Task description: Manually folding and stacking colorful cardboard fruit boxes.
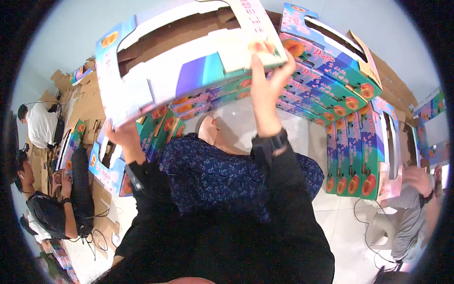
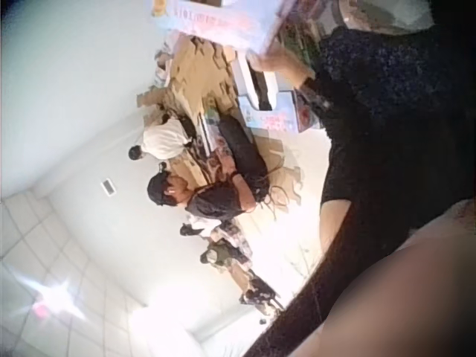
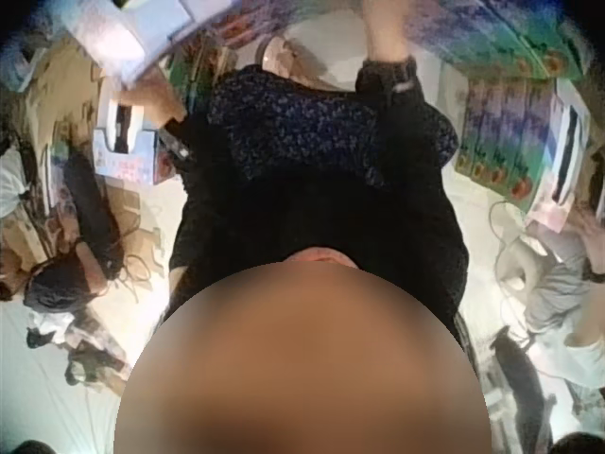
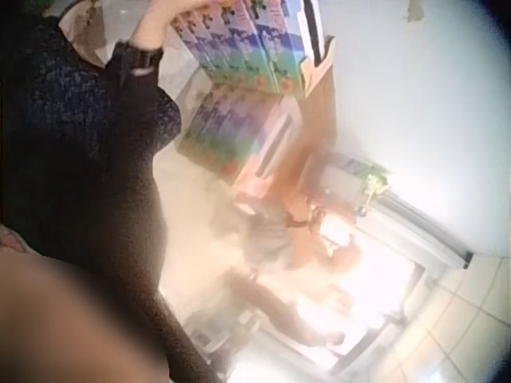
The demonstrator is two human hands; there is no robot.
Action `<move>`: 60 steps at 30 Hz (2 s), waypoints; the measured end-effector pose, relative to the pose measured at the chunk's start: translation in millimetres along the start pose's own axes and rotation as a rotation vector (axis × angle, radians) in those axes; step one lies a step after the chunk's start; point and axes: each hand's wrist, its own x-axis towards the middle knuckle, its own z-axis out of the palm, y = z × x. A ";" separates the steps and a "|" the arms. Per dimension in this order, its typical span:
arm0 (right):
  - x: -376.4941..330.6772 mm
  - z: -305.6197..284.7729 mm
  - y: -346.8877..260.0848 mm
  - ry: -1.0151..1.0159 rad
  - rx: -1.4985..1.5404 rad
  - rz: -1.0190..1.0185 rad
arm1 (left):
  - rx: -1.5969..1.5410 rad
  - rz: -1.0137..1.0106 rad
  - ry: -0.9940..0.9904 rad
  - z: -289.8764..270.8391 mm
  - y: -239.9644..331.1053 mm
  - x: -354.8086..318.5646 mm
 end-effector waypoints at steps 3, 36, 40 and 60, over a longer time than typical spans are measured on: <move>-39.4 -33.9 -26.8 0.136 0.063 0.325 | 0.401 0.290 -0.134 -56.6 -1.0 -23.8; -149.5 -436.0 -240.4 0.142 0.436 0.750 | -0.186 -0.379 -1.321 178.3 47.4 -178.3; -147.7 -434.4 -236.2 0.858 -0.274 0.147 | -0.249 0.036 -1.414 288.0 12.9 -201.1; -2.3 -467.8 -213.4 0.932 -0.245 0.348 | 0.199 0.173 -1.686 224.6 -92.8 -373.0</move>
